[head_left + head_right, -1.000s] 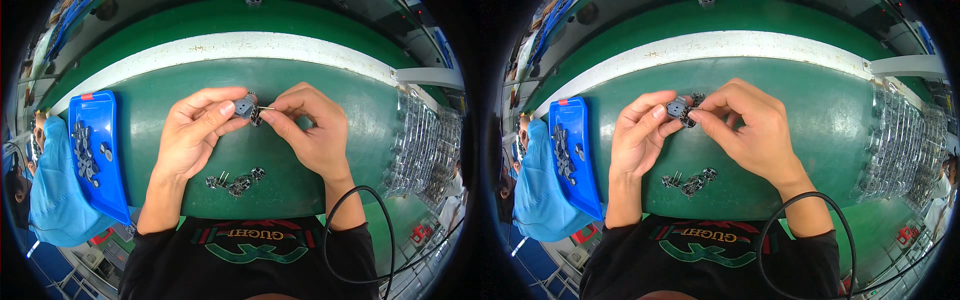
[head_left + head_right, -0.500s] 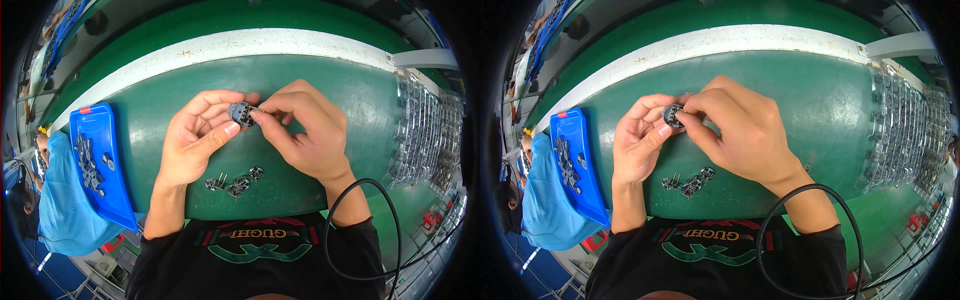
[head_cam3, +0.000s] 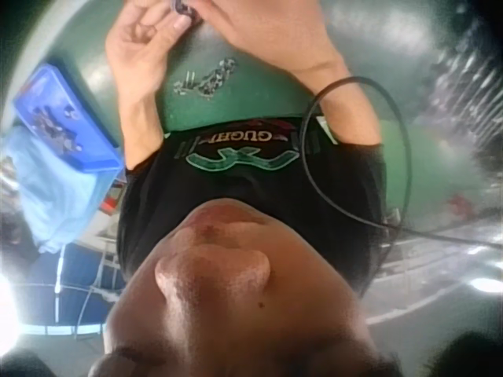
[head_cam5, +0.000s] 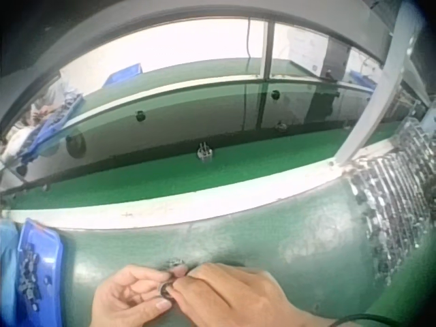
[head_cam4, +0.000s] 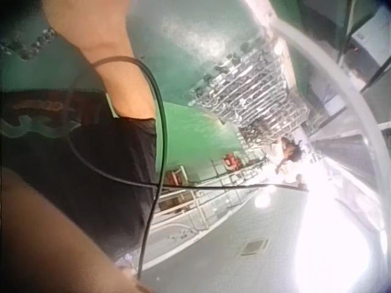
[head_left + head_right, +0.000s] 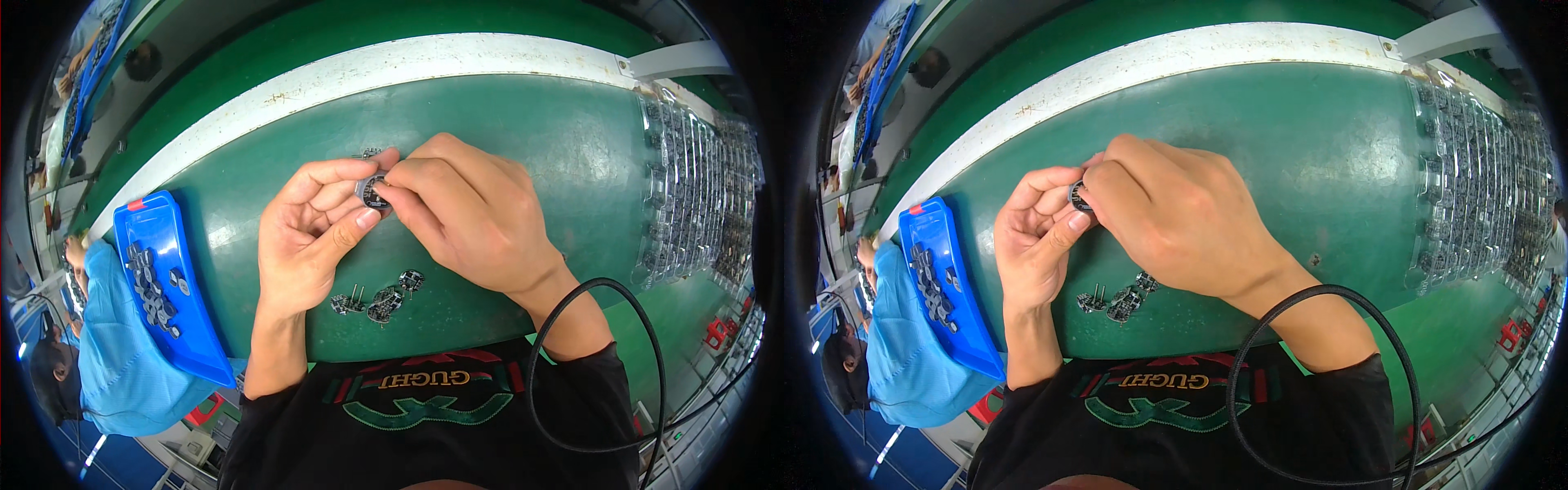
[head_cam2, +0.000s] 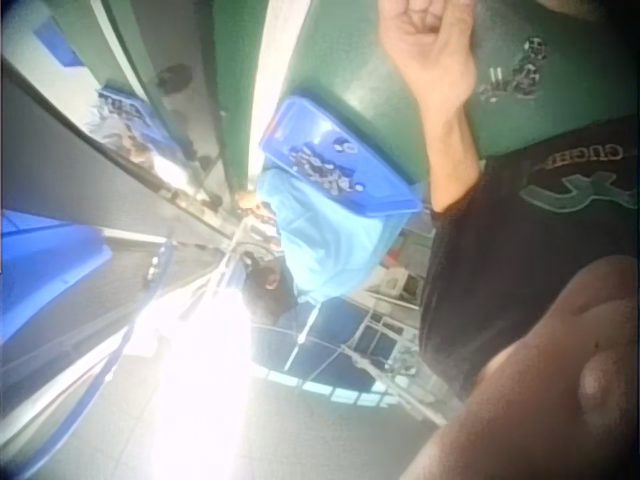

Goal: The person assembles electronic components by fitting circuit boards into plastic housings by hand and placing the assembled units onto a conveyor belt.

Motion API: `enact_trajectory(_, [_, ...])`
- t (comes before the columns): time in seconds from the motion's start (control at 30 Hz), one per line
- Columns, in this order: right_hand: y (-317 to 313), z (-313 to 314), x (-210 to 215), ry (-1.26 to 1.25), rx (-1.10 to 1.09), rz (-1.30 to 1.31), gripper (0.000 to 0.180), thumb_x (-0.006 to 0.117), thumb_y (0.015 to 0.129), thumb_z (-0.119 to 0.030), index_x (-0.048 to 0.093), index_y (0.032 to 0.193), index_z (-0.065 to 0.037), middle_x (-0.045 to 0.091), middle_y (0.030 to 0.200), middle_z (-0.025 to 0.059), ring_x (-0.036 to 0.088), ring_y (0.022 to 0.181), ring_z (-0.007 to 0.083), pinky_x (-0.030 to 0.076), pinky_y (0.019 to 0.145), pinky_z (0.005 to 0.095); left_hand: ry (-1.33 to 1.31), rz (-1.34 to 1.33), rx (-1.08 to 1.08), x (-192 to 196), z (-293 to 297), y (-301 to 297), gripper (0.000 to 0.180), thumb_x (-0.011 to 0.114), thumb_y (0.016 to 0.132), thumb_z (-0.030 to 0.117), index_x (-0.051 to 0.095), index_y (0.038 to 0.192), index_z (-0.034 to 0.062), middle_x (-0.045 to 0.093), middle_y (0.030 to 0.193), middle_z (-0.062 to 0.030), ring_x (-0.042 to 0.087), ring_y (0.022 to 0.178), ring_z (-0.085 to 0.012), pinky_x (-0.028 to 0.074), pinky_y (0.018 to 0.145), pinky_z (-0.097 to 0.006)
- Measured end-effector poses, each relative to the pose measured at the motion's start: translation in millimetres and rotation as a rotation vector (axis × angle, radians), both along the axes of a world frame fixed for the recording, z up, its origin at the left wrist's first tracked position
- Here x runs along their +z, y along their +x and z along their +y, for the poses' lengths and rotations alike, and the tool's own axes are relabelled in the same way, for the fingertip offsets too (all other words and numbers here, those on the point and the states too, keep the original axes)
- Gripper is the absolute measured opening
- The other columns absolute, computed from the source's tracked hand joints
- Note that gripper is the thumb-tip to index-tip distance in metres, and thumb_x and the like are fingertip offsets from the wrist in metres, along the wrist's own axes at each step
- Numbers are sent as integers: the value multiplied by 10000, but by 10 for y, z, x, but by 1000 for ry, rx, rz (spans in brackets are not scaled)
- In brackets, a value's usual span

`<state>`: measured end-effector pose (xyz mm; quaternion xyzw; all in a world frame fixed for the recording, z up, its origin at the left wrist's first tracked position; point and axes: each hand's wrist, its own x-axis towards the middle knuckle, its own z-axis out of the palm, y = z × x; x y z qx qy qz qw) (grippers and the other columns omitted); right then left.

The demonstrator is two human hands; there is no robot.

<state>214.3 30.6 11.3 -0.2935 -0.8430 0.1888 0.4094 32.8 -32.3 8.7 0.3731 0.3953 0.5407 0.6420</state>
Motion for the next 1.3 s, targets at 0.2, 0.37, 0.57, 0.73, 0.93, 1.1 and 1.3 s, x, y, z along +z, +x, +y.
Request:
enact_trajectory(0.2, [-57, -11, -84, 32, 5, 17, 87, 637, 772, -42, 579, 836, -32, 547, 805, 60, 612, 668, 222, 510, 542, 332, -21, 188, 94, 107, 64, -13, 306, 620, 881, -127, 583, 1182, -80, 642, 1225, -255, 677, 1044, -210, 550, 921, -300])
enact_trajectory(0.37, [-16, 94, -199, -92, 5, -98, 318, 647, 743, -45, 645, 1061, -43, 567, 928, 53, 611, 812, 234, 522, 644, 353, 36, 536, 356, 210, 569, -294, 248, 633, 898, 10, 663, 1128, -75, 705, 1034, -166, 698, 971, -229, 548, 895, -318])
enact_trajectory(0.57, [-156, -21, -66, 67, 134, -331, 421, 639, 740, -32, 645, 1161, -26, 592, 1123, 69, 572, 953, 257, 506, 812, 361, 225, 1147, 526, -137, 1490, -1162, 248, 698, 841, 138, 747, 1058, 28, 755, 926, -127, 721, 843, -181, 548, 782, -291])
enact_trajectory(0.73, [-75, -36, -110, -6, 124, -278, 316, 654, 742, 5, 672, 1057, -8, 602, 1069, 83, 571, 937, 267, 509, 825, 360, 255, 1309, 705, -439, 1939, -1158, 179, 716, 807, 215, 778, 895, 71, 738, 877, -146, 715, 829, -327, 561, 790, -386])
enact_trajectory(0.93, [-97, -8, -128, -87, 83, -241, 283, 667, 736, 67, 671, 1009, -5, 609, 1021, 80, 593, 898, 277, 535, 790, 374, 88, 1272, 715, -234, 1880, -1273, 309, 671, 879, 317, 749, 1065, 83, 729, 1031, -159, 689, 1006, -322, 518, 878, -369])
enact_trajectory(1.1, [-140, 5, -151, -69, 116, -95, 223, 670, 733, 58, 682, 941, -20, 624, 958, 68, 616, 810, 273, 544, 730, 378, -562, 2082, 636, -36, 1641, -2524, 549, 502, 916, 466, 639, 1237, 42, 663, 1176, -253, 616, 1140, -428, 461, 1011, -486])
enact_trajectory(1.3, [-84, -3, -87, -50, 122, -96, 181, 698, 731, 28, 687, 899, -37, 610, 955, 65, 620, 789, 237, 534, 658, 360, -624, 2042, 597, -125, 1434, -2996, 389, 619, 923, 372, 696, 1107, 37, 680, 1127, -247, 639, 1104, -411, 515, 957, -459])
